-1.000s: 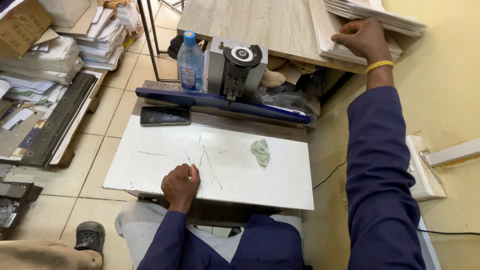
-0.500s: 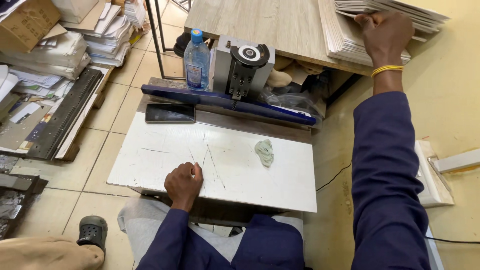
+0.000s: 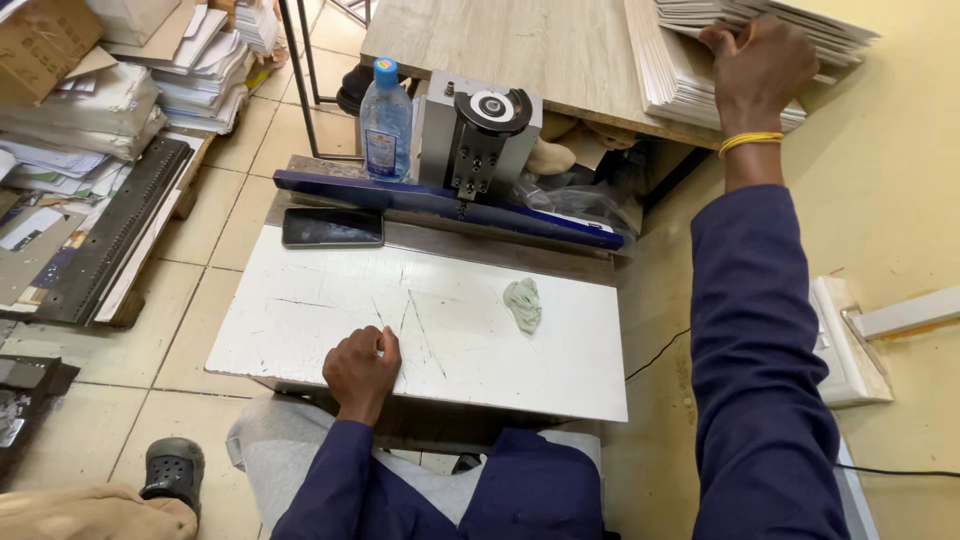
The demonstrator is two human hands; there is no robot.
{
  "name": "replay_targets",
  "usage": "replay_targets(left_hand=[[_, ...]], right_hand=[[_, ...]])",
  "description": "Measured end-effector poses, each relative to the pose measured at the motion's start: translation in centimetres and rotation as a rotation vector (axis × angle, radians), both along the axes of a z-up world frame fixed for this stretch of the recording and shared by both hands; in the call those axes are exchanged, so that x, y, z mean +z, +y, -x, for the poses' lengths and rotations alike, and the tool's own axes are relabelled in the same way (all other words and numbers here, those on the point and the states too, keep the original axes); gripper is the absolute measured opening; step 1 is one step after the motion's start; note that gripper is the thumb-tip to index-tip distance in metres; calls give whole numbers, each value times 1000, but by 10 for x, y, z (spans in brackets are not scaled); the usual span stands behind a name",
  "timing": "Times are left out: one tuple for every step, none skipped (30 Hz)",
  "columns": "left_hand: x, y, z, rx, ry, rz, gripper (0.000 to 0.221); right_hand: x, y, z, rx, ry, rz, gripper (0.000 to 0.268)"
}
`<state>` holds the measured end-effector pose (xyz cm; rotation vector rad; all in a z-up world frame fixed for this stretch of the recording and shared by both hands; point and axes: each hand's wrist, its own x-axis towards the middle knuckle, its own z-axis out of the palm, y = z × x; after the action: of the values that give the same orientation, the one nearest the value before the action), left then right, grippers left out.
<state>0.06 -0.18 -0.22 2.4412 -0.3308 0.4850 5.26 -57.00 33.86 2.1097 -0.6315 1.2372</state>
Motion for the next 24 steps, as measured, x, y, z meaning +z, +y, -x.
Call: replay_targets(left_hand=[[-1, 1, 0, 0, -13, 12, 42], [-2, 2, 0, 8, -14, 12, 42], [-3, 2, 0, 0, -30, 6, 41], [-3, 2, -1, -8, -47, 1, 41], [-2, 2, -1, -11, -52, 2, 41], [0, 2, -2, -6, -23, -2, 40], [0, 1, 1, -5, 11, -5, 39], [1, 2, 1, -12, 12, -4, 39], [2, 2, 1, -14, 1, -1, 39], [2, 2, 1, -16, -11, 2, 39], [1, 2, 1, -6, -10, 5, 39], [-1, 2, 1, -4, -14, 11, 40], [-2, 1, -1, -5, -20, 18, 42], [-1, -2, -2, 2, -21, 22, 42], [-1, 0, -1, -3, -30, 24, 40], [-1, 2, -1, -9, -39, 25, 39], [-1, 2, 0, -15, -33, 24, 39], [-1, 2, 1, -14, -27, 16, 41], [0, 3, 0, -6, -22, 10, 42], [0, 2, 0, -5, -19, 12, 42], [1, 2, 0, -10, -21, 23, 43], [1, 2, 0, -14, -23, 33, 43], [0, 1, 0, -14, -25, 34, 43], [-1, 1, 0, -12, -24, 24, 42]], right_hand=[[-7, 2, 0, 25, -22, 18, 78], [-4, 8, -2, 34, -24, 18, 78], [-2, 12, -1, 68, -56, 20, 75], [1, 16, -1, 103, -88, 22, 71], [3, 14, -10, 100, -93, 22, 71], [5, 12, -19, -49, -12, -192, 49], [6, 9, -24, -196, 81, -406, 30], [-2, 0, -23, -203, 81, -406, 30], [-8, -10, -23, -119, 175, -401, 64], [-15, -18, -23, -36, 269, -398, 99], [-13, -8, -23, -26, 272, -394, 99], [-11, 2, -23, -83, 351, -463, 77], [-8, 11, -22, -143, 427, -530, 82], [-8, 4, -19, -136, 427, -525, 82], [-13, 0, -19, -71, 439, -526, 63], [-17, -5, -19, -6, 451, -527, 44], [-11, 6, -15, -13, 455, -530, 44], [-4, 15, -11, 3, 465, -578, 38], [5, 26, -11, 25, 475, -620, 33], [9, 30, -11, 25, 479, -619, 33], [13, 33, -10, 6, 522, -634, 31], [17, 36, -8, -13, 566, -649, 31], [19, 37, -8, -12, 563, -648, 31], [21, 38, -7, 4, 532, -704, 26]])
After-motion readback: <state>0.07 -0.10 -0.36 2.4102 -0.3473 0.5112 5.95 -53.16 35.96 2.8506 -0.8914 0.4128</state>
